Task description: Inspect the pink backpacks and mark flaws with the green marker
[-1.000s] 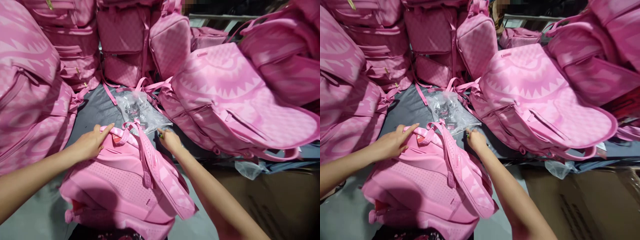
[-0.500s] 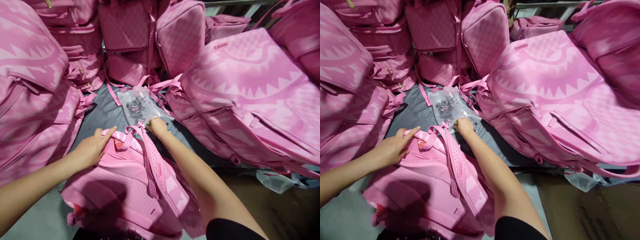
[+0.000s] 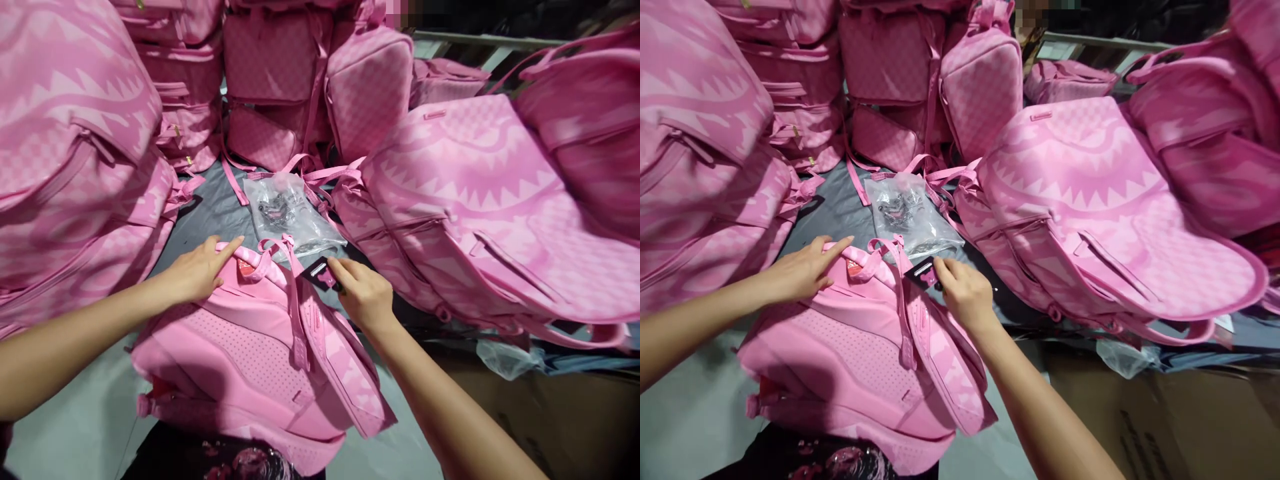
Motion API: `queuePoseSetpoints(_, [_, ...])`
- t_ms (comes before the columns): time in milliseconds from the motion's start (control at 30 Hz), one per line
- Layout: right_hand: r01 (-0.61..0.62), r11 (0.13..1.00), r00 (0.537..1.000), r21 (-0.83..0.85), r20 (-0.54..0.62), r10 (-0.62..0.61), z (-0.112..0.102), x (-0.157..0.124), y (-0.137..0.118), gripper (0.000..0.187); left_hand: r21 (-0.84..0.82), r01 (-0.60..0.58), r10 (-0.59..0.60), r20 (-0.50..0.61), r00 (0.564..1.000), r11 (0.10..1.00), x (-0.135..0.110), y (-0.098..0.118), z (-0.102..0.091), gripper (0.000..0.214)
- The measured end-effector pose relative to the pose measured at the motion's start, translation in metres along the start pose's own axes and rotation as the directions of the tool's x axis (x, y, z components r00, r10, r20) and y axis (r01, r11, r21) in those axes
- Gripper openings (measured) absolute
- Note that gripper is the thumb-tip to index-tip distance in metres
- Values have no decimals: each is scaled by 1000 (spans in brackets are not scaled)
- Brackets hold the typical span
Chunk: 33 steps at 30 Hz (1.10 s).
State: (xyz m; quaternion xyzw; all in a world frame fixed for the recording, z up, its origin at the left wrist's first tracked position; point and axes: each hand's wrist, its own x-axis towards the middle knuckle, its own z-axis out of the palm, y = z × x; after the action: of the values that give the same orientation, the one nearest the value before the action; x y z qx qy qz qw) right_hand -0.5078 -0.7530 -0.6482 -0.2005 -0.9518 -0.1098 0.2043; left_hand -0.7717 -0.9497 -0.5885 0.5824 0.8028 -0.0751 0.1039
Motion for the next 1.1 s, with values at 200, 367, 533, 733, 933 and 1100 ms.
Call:
queuePoseSetpoints(200, [316, 948, 880, 31, -383, -281, -51, 0, -60, 31, -698, -304, 9, -392, 920, 649, -36, 53, -12, 44])
queuePoseSetpoints(367, [179, 886, 933, 427, -359, -16, -65, 0, -88, 34, -984, -121, 19, -120, 993, 128, -52, 70, 2, 30])
queuePoseSetpoints(533, [-235, 404, 946, 884, 112, 305, -79, -3, -111, 17, -966, -241, -155, -254, 955, 97, -60, 67, 14, 22])
queuePoseSetpoints(733, [-194, 545, 954, 816, 28, 299, -71, 2, -105, 11, -659, -418, -149, -626, 765, 625, -71, 29, 30, 31])
queuePoseSetpoints(933, [-107, 770, 994, 629, 61, 88, -50, 32, -114, 20, -566, -115, -187, -447, 874, 816, -69, -26, 60, 82])
queuePoseSetpoints(1100, [18, 940, 863, 340, 470, -186, -50, 59, -147, 20, -490, -281, -3, -502, 865, 825, -71, -25, 74, 103])
